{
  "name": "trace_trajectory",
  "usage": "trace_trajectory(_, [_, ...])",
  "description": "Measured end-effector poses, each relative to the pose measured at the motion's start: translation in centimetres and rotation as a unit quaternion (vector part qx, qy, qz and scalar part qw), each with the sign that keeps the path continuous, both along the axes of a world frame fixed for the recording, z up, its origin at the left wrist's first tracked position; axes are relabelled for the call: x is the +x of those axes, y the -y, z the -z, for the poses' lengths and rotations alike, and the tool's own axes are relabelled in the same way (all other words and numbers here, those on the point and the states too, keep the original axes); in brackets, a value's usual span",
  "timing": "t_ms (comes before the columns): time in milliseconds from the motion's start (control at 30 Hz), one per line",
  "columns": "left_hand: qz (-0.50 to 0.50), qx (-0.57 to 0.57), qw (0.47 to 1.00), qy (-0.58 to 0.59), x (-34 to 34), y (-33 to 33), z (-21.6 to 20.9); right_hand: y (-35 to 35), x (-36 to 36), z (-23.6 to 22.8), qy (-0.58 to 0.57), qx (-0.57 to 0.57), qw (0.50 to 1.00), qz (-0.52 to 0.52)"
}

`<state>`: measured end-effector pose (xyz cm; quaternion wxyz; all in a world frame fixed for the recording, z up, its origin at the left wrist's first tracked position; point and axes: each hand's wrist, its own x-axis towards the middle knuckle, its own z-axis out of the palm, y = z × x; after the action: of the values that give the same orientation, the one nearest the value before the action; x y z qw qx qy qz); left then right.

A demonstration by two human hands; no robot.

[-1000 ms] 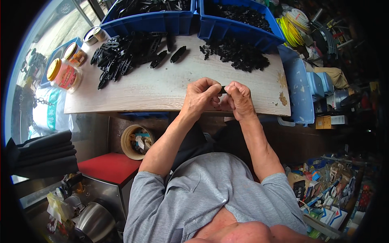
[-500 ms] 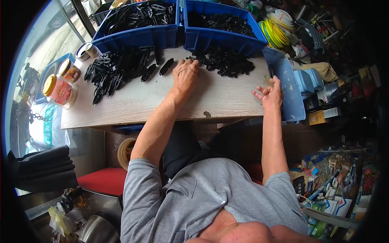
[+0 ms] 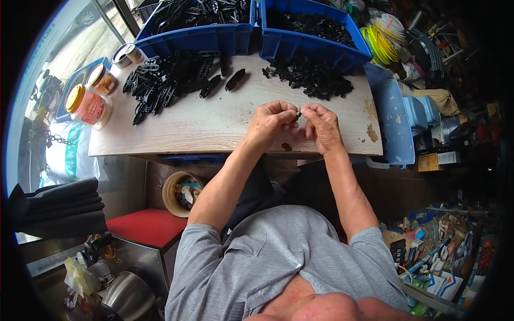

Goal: Manually assembling small black plastic components by snapping them together at a workbench.

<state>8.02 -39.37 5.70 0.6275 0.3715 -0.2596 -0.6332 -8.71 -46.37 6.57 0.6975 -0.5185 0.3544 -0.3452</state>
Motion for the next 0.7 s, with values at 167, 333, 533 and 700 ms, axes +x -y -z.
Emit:
trace_trajectory(167, [-0.036, -0.019, 0.998, 0.044, -1.8, -0.8, -0.4, 0.1, 0.0, 0.7, -0.012, -0.059, 0.998, 0.034])
trace_trajectory(333, [-0.067, 0.01, 0.998, -0.002, -1.6, -0.7, -0.1, -0.3, 0.2, -0.2, 0.0, -0.028, 0.999, 0.044])
trace_trajectory(533, [-0.089, 0.014, 0.995, -0.03, -1.6, -0.8, -0.8, -0.5, 0.2, -0.5, 0.022, -0.012, 1.0, 0.019])
trace_trajectory(700, [-0.035, 0.017, 0.999, 0.007, -1.1, -0.9, -0.6, -0.4, 0.1, -0.5, 0.005, -0.025, 1.0, -0.011])
